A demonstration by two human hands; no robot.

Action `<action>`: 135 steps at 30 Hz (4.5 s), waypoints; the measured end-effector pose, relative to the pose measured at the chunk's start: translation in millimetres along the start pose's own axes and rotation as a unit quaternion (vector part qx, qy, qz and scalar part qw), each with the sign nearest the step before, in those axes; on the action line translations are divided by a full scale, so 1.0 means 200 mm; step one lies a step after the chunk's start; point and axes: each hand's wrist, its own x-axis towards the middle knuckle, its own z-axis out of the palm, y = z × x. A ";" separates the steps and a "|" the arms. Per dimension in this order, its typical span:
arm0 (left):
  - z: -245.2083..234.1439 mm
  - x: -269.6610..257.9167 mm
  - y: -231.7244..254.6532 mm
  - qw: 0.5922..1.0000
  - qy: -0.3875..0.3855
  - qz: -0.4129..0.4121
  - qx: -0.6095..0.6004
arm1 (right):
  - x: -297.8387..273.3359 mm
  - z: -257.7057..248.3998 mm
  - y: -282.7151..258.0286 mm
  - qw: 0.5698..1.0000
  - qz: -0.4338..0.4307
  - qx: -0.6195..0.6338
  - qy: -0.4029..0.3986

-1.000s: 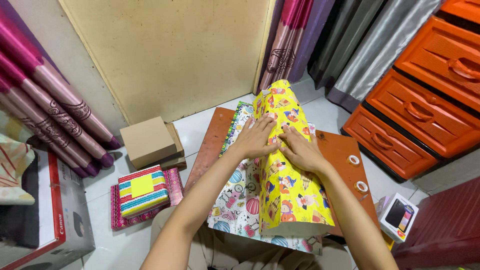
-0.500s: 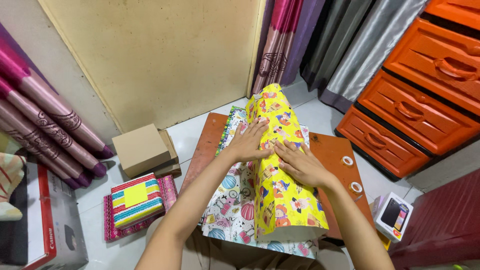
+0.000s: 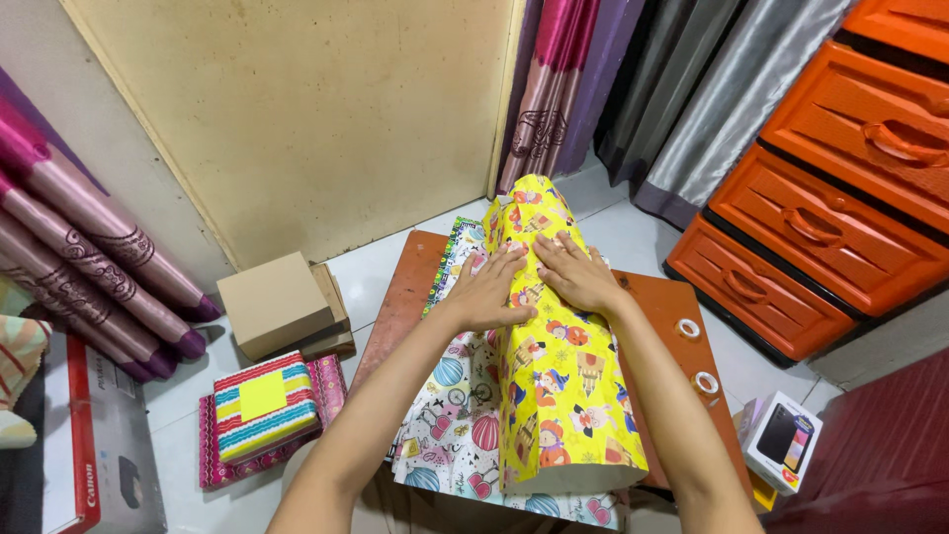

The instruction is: The person wraps a small stack of colorful notebooks with yellow wrapping paper and secures it with tape. Then the person wraps a larger cardboard box with the same wrapping paper, folding the edges and securing them with tape.

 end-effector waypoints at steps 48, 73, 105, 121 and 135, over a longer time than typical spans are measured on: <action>-0.05 0.05 0.35 0.980 -0.067 -0.110 0.148 | 0.75 0.30 1.05 0.629 0.071 0.750 0.193; -0.04 0.05 0.36 0.985 -0.044 -0.110 0.124 | 1.33 -0.05 0.48 0.977 0.172 0.129 -0.006; -0.03 0.04 0.35 0.986 -0.043 -0.112 0.116 | 1.06 -0.26 0.23 0.973 -0.050 0.205 0.090; -0.04 0.04 0.36 0.986 -0.039 -0.110 0.121 | 1.04 -0.11 0.10 0.990 0.097 0.092 -0.032; -0.03 0.04 0.36 0.987 -0.030 -0.111 0.114 | 1.05 -0.08 0.19 0.989 0.030 0.087 0.118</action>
